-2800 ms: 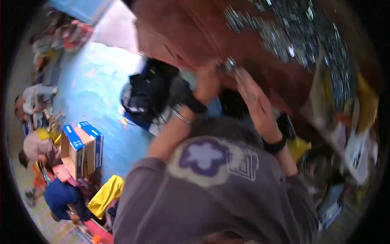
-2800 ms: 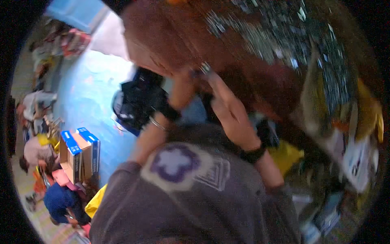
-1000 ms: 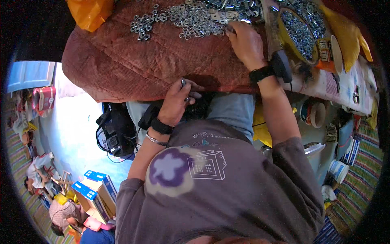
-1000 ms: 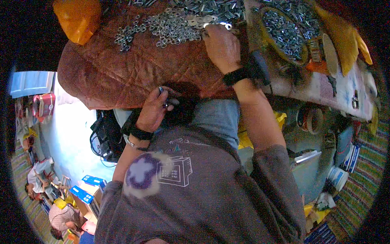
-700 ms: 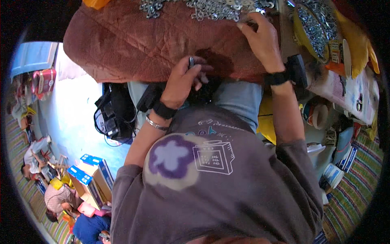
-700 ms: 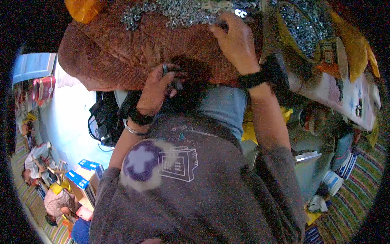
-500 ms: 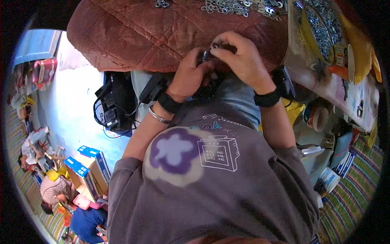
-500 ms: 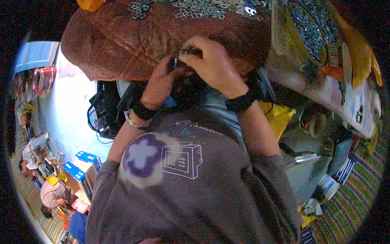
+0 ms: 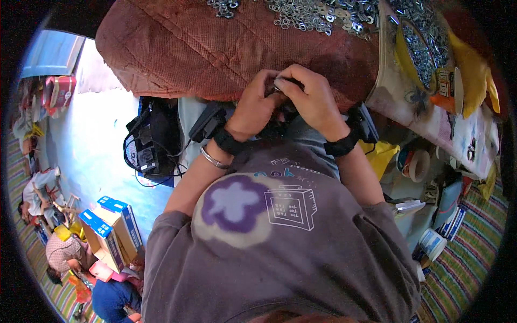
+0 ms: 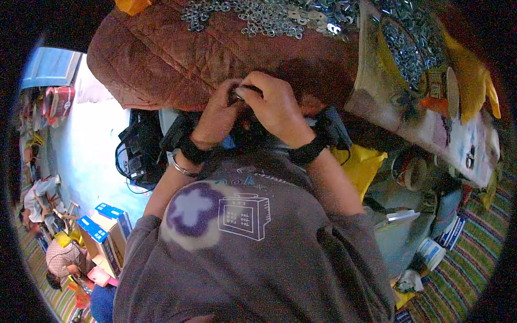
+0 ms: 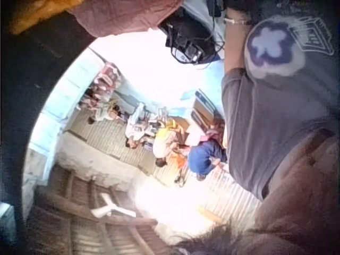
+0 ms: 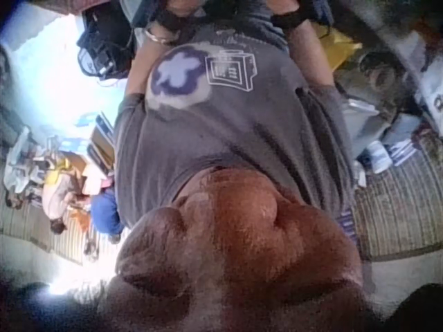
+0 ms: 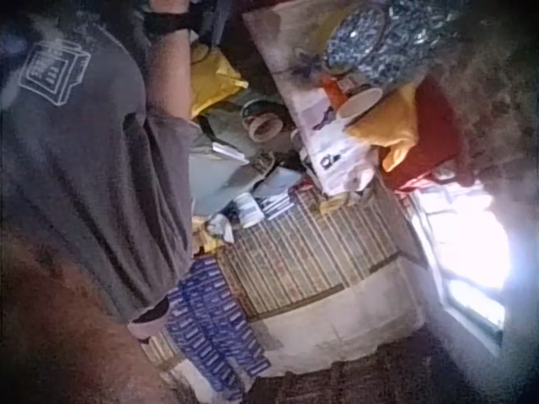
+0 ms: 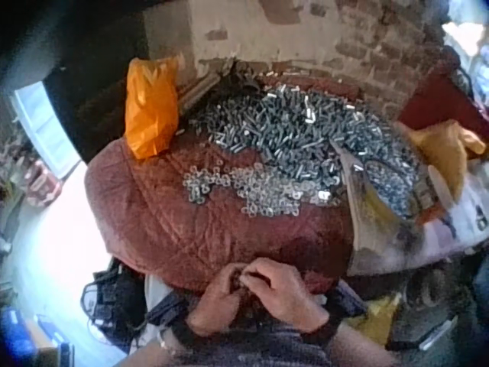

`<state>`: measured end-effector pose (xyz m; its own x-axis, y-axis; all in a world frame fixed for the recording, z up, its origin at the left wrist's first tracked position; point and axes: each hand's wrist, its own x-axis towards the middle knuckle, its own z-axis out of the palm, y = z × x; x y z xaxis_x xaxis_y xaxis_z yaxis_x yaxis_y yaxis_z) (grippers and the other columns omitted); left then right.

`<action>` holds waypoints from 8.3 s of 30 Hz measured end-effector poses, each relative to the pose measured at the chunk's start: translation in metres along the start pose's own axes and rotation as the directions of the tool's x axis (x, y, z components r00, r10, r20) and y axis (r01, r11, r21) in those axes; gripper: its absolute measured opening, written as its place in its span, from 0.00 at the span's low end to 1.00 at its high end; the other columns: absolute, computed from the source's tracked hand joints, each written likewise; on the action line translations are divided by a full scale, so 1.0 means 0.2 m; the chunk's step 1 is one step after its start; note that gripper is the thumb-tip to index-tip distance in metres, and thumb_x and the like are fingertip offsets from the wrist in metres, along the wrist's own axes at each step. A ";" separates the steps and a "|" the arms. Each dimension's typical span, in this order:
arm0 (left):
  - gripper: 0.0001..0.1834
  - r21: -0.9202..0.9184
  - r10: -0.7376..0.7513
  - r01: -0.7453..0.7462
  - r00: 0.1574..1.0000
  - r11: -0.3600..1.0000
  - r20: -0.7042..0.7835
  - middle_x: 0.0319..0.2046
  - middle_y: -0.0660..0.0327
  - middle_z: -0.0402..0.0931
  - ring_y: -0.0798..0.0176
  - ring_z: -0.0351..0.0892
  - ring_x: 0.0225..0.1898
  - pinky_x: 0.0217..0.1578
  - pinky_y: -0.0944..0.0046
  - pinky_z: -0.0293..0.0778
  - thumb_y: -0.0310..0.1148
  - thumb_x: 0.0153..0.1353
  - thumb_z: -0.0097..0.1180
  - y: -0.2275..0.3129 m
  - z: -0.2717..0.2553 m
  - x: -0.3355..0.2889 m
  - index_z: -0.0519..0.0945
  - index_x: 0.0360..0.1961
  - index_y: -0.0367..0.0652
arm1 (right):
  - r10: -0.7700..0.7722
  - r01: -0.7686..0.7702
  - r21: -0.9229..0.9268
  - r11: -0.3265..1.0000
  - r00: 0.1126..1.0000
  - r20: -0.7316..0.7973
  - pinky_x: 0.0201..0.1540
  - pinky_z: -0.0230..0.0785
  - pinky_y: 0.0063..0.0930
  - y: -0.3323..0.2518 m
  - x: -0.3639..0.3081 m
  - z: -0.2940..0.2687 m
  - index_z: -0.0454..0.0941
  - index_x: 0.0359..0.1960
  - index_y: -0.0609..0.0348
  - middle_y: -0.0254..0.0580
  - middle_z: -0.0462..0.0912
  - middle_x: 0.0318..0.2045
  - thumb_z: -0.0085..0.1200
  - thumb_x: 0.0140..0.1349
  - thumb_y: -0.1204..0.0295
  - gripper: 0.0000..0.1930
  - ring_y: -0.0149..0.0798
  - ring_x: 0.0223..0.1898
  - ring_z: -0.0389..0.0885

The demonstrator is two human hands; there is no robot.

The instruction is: Sorting through and assembling metal bolts and washers from a pile.

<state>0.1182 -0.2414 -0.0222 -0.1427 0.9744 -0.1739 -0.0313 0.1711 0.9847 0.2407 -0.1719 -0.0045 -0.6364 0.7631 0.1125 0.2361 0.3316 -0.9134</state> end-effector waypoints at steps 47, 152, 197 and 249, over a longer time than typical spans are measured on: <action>0.09 0.004 0.111 -0.115 0.945 0.993 -0.308 0.23 0.61 0.75 0.70 0.73 0.22 0.24 0.69 0.69 0.27 0.52 0.57 -0.10 -0.24 0.07 0.75 0.35 0.35 | -0.143 0.126 -0.431 0.893 0.990 -0.006 0.34 0.67 0.28 0.00 0.56 0.13 0.75 0.35 0.63 0.43 0.78 0.28 0.50 0.57 0.69 0.10 0.39 0.29 0.76; 0.10 0.400 0.366 -0.265 0.909 0.877 -0.199 0.26 0.56 0.77 0.68 0.77 0.24 0.25 0.70 0.71 0.23 0.55 0.51 0.29 -0.17 0.62 0.73 0.39 0.34 | -0.170 0.091 -0.269 0.959 0.942 -0.290 0.32 0.68 0.42 0.20 0.76 -0.46 0.72 0.33 0.64 0.54 0.76 0.27 0.52 0.54 0.72 0.08 0.55 0.31 0.76; 0.10 0.918 0.670 -0.346 0.730 0.195 0.133 0.35 0.50 0.72 0.45 0.73 0.37 0.37 0.53 0.71 0.24 0.49 0.52 0.28 -0.31 1.28 0.76 0.36 0.40 | -0.022 0.067 0.087 0.994 0.897 -0.441 0.29 0.68 0.25 0.27 0.91 -0.44 0.75 0.32 0.61 0.40 0.77 0.23 0.53 0.55 0.69 0.08 0.32 0.26 0.76; 0.04 -0.072 0.284 -0.311 0.924 0.948 -0.254 0.24 0.69 0.72 0.78 0.67 0.21 0.19 0.78 0.63 0.26 0.59 0.50 0.31 -0.38 1.14 0.74 0.35 0.40 | -0.219 0.191 -0.129 0.973 0.940 -0.261 0.31 0.68 0.33 0.26 1.07 -0.37 0.74 0.31 0.61 0.48 0.78 0.26 0.53 0.53 0.71 0.07 0.47 0.28 0.78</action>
<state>0.0082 -0.0188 -0.0005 -0.3925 0.9122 0.1177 -0.0562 -0.1515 0.9869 0.1702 0.0494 0.0014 -0.4585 0.7896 0.4078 0.2034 0.5399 -0.8168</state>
